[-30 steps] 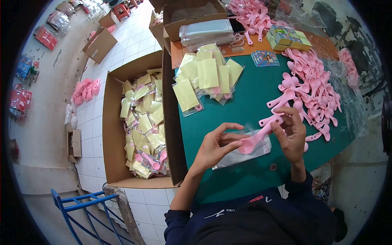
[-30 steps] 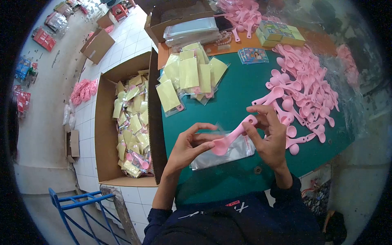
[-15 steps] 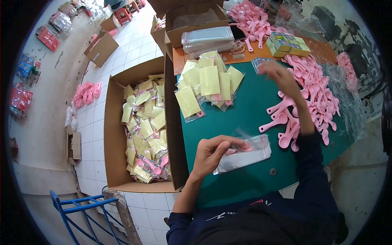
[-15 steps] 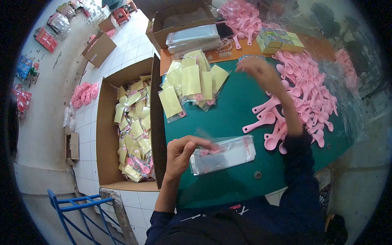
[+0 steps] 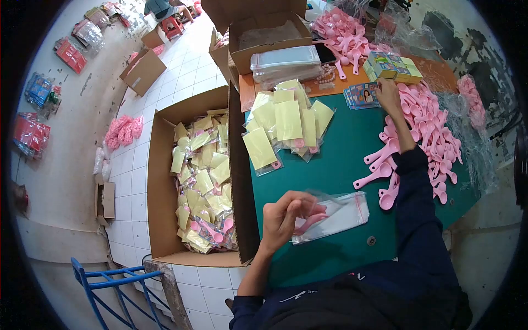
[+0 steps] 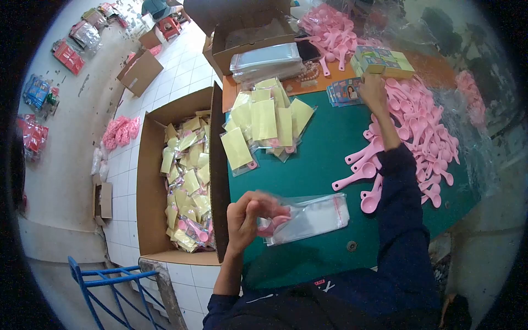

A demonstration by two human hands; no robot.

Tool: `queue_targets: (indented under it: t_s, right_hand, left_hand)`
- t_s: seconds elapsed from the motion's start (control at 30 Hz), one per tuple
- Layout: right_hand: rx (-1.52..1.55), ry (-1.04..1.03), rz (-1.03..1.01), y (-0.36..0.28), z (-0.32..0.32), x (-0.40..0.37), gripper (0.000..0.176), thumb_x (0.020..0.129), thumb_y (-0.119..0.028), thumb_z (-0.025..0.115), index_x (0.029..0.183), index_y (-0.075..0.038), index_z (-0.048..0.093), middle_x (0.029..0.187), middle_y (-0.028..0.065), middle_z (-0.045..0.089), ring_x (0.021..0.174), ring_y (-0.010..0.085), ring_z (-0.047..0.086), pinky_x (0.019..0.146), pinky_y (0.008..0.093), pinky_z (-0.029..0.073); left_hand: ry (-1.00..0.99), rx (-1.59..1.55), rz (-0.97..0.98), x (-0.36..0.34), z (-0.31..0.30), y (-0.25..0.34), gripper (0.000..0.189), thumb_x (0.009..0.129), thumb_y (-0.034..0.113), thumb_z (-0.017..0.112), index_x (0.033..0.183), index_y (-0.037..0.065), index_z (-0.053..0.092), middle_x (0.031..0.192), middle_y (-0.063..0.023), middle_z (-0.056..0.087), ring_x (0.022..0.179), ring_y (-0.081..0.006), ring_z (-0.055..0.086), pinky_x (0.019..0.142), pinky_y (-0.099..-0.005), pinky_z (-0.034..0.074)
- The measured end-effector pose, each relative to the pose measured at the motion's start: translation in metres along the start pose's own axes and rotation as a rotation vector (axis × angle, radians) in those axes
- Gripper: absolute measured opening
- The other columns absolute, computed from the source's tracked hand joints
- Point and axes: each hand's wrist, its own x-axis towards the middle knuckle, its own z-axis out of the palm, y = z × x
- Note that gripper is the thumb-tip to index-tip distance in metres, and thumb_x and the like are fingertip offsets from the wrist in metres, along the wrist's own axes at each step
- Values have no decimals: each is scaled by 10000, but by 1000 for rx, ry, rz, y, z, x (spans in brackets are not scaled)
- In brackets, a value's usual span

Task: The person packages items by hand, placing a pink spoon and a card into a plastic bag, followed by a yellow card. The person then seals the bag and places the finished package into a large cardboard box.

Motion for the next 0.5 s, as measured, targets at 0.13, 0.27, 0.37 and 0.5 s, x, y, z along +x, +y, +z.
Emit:
queue_targets:
  t_s: [0.13,0.27,0.37,0.5]
  right_hand:
    - [798,-513,-95,-87,-117,-45,147,875,-118,503,990,-28,522,790,80,595,573,173,576,492,274,462]
    - [996,-704,-10,-149,-196,-101,115,862,-36,549,975,-13,536,764,34,609,548,40,541,452,176,430]
    - [947,-664,-54,-161,-209,-115,110,848,-17,555,957,-1,550,771,62,618,604,87,583,514,213,462]
    - [814,-665,-345,-157,-202,-113,133,832,-7,565,965,0,561,778,90,617,660,136,608,572,259,482]
  left_hand:
    - [-42,-58,-269,14,-2,-1,295,982,188,383,992,-28,583,794,-89,669,802,-175,672,641,-248,545]
    - [-72,-92,-316,18,0,-7,342,994,249,339,1022,-21,548,894,-160,664,820,-191,660,662,-264,547]
    - [-62,-147,-313,17,1,-8,302,985,199,382,997,-22,587,858,-92,653,825,-169,665,640,-254,549]
    - [-35,-27,-305,16,0,-6,305,985,199,378,989,-22,588,858,-94,653,829,-170,664,647,-256,551]
